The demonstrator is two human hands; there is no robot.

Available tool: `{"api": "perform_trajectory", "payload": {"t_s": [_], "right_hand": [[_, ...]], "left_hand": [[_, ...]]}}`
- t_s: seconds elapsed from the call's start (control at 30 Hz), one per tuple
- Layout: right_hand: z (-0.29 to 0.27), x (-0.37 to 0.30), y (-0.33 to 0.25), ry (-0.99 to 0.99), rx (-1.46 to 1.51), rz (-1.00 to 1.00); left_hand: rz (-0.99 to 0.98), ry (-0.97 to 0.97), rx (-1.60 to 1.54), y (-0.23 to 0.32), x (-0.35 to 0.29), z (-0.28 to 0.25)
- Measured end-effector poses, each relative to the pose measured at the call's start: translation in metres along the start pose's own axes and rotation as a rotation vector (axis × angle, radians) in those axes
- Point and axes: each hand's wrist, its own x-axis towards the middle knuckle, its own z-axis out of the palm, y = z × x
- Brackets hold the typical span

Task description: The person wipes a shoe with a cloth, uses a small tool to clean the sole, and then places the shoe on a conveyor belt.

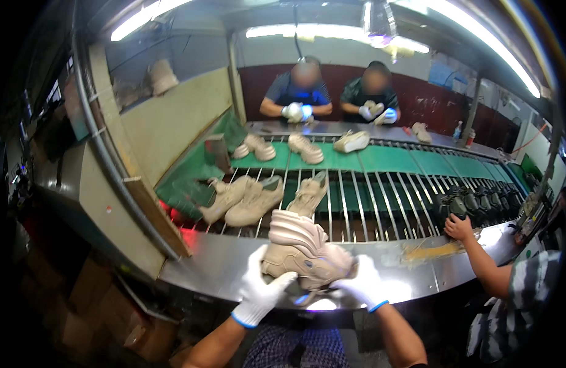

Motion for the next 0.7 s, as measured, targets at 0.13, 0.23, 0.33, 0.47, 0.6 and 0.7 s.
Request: {"api": "perform_trajectory", "payload": {"t_s": [0.13, 0.23, 0.33, 0.47, 0.6, 0.7], "right_hand": [[-0.003, 0.008, -0.041, -0.191, 0.909, 0.145], [-0.042, 0.011, -0.067, 0.004, 1.315, -0.061], [-0.076, 0.01, -0.073, 0.176, 0.979, -0.103], [-0.109, -0.003, -0.042, 0.046, 0.781, 0.17], [-0.095, -0.022, 0.001, 0.036, 0.506, 0.215], [-0.068, -0.022, 0.033, 0.071, 0.392, 0.159]], "left_hand": [[0.398, 0.011, 0.237, 0.064, 0.035, -0.005], [0.499, -0.057, 0.24, 0.054, 0.039, 0.022], [0.554, -0.159, 0.244, 0.062, 0.043, 0.049], [0.662, -0.262, 0.239, 0.057, 0.023, 0.088], [0.788, -0.405, 0.362, 0.042, -0.012, 0.114], [0.836, -0.51, 0.41, 0.032, -0.014, 0.121]]}}
